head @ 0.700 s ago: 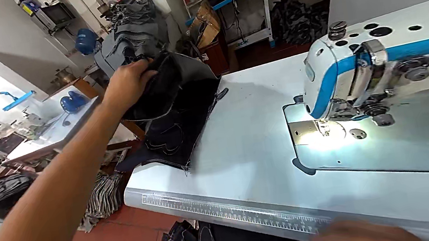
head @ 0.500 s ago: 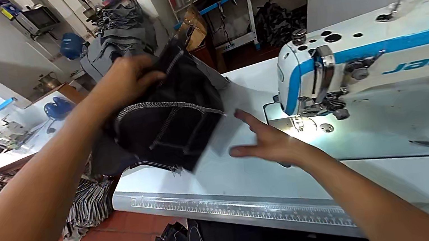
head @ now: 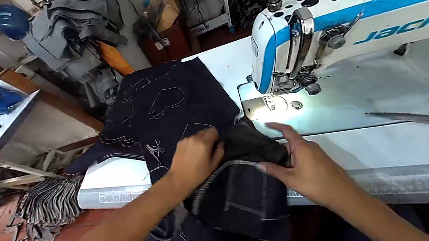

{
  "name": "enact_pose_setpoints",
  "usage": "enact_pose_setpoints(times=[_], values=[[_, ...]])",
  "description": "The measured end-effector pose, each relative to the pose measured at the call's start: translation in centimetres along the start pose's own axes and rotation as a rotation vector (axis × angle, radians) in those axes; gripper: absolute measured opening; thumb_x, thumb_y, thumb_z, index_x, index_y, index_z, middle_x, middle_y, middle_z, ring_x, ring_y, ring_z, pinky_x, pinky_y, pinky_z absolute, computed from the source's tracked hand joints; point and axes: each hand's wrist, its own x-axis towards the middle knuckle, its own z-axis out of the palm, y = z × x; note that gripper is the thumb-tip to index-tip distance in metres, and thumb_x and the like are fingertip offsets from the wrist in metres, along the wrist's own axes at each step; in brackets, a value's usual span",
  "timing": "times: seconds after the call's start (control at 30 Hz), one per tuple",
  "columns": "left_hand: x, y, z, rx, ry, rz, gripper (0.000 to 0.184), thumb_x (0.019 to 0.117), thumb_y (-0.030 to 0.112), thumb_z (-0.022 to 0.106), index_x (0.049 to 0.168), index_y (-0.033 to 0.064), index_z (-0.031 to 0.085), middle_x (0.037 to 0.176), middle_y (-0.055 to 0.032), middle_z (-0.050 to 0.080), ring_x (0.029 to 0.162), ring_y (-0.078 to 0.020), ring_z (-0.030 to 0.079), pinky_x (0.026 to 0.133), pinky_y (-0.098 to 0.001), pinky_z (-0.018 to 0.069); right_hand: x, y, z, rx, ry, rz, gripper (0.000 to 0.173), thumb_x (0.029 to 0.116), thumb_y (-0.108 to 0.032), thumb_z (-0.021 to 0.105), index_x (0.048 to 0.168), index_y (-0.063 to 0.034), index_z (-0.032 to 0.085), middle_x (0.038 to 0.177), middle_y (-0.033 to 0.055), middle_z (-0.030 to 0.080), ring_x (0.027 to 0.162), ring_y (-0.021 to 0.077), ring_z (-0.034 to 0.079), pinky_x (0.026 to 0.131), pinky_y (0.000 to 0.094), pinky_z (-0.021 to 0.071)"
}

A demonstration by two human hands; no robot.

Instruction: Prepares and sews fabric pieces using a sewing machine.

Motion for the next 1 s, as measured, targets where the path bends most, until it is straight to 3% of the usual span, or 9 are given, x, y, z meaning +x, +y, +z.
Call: enact_pose_setpoints(times=[0.07, 0.13, 0.23, 0.37, 0.5, 0.6, 0.73, 0.87, 1.0], values=[[-0.9, 0.2, 2.1, 0.045, -0.013, 0.004, 0.022, 0.0978, 0.024, 0.062, 0.092, 0.0044, 0.068, 0.081, -0.0101, 0.068, 0.067, -0.0261, 0.070, 0.056, -0.0473, 0.0579, -1.1, -1.8, -0.5, -0.480, 0.243, -0.086, 0.090, 0.0727, -0.024, 0.089, 0.148, 0.0000, 0.047, 0.081, 0.0231, 0.068, 0.070, 0.0462, 0.068, 0.058, 0.0632, 0.0515], [-0.5, 0.4, 1.4, 0.019, -0.086, -0.011, 0.024, 0.0985, 0.026, 0.061, 0.091, 0.0040, 0.067, 0.078, -0.0103, 0.067, 0.067, -0.0265, 0.069, 0.057, -0.0479, 0.0569, -2.3, -4.6, -0.7, -0.621, 0.321, -0.244, 0.069, 0.0781, -0.023, 0.086, 0.134, 0.0073, 0.059, 0.099, 0.0313, 0.065, 0.086, 0.0527, 0.064, 0.069, 0.0655, 0.0489], [1.7, 0.2, -2.3, -0.016, -0.257, -0.011, 0.022, 0.0974, 0.025, 0.065, 0.089, 0.0046, 0.067, 0.071, -0.0091, 0.064, 0.065, -0.0262, 0.066, 0.059, -0.0505, 0.0558, -0.2, -5.1, 4.7, -0.428, 0.261, -0.746, 0.021, 0.0952, -0.024, 0.061, 0.083, -0.0094, 0.069, 0.080, 0.0097, 0.067, 0.073, 0.0272, 0.069, 0.060, 0.0413, 0.0571], [4.6, 0.1, -7.9, 0.226, -0.230, 0.151, 0.021, 0.0973, 0.025, 0.065, 0.085, 0.0084, 0.065, 0.066, -0.0047, 0.058, 0.059, -0.0230, 0.062, 0.052, -0.0453, 0.0513, 5.8, -2.1, 9.1, -0.314, -0.246, -0.960, 0.022, 0.1012, -0.013, 0.052, 0.110, -0.0025, 0.069, 0.118, 0.0163, 0.069, 0.118, 0.0325, 0.064, 0.103, 0.0514, 0.0501], [5.0, 1.6, -10.5, 0.382, -0.241, 0.261, 0.019, 0.0936, 0.027, 0.066, 0.081, 0.0124, 0.064, 0.062, -0.0010, 0.056, 0.054, -0.0202, 0.060, 0.046, -0.0403, 0.0456, 7.3, -3.3, 9.0, -0.401, -0.225, -1.010, 0.018, 0.0914, -0.013, 0.063, 0.104, -0.0043, 0.072, 0.098, 0.0136, 0.073, 0.102, 0.0310, 0.070, 0.091, 0.0501, 0.0546], [5.7, 2.6, -10.2, 0.424, -0.282, 0.265, 0.016, 0.0920, 0.027, 0.066, 0.082, 0.0137, 0.066, 0.062, -0.0006, 0.057, 0.055, -0.0202, 0.060, 0.046, -0.0404, 0.0448, 8.0, -4.4, 8.7, -0.431, -0.541, -0.767, 0.049, 0.1088, -0.040, 0.041, 0.143, -0.0072, 0.057, 0.146, 0.0142, 0.057, 0.145, 0.0267, 0.043, 0.124, 0.0462, 0.0218], [5.8, 3.0, -8.9, 0.372, -0.266, 0.209, 0.016, 0.0885, 0.027, 0.067, 0.078, 0.0153, 0.064, 0.060, 0.0009, 0.054, 0.054, -0.0192, 0.058, 0.045, -0.0399, 0.0431, 4.7, -2.8, 4.4, -0.151, -0.483, -0.895, 0.031, 0.1007, -0.002, 0.051, 0.126, -0.0067, 0.067, 0.129, 0.0132, 0.069, 0.129, 0.0286, 0.061, 0.108, 0.0463, 0.0501], [1.7, 3.7, -2.8, 0.225, -0.047, 0.214, 0.016, 0.0882, 0.026, 0.068, 0.078, 0.0139, 0.066, 0.064, 0.0001, 0.058, 0.053, -0.0180, 0.060, 0.043, -0.0392, 0.0472, -0.1, 4.5, -1.9, -0.322, 0.020, -0.748, 0.029, 0.1013, -0.045, 0.056, 0.108, -0.0270, 0.078, 0.108, 0.0003, 0.070, 0.103, 0.0200, 0.066, 0.085, 0.0417, 0.0557], [-1.6, 3.4, 4.8, 0.095, 0.114, 0.367, 0.021, 0.1000, 0.020, 0.056, 0.083, 0.0100, 0.065, 0.073, -0.0041, 0.063, 0.061, -0.0186, 0.062, 0.050, -0.0333, 0.0498, -1.6, 8.3, -2.8, -0.426, 0.144, -0.637, 0.035, 0.0991, -0.062, 0.050, 0.120, -0.0450, 0.073, 0.099, 0.0017, 0.063, 0.088, 0.0213, 0.058, 0.079, 0.0455, 0.0440]])
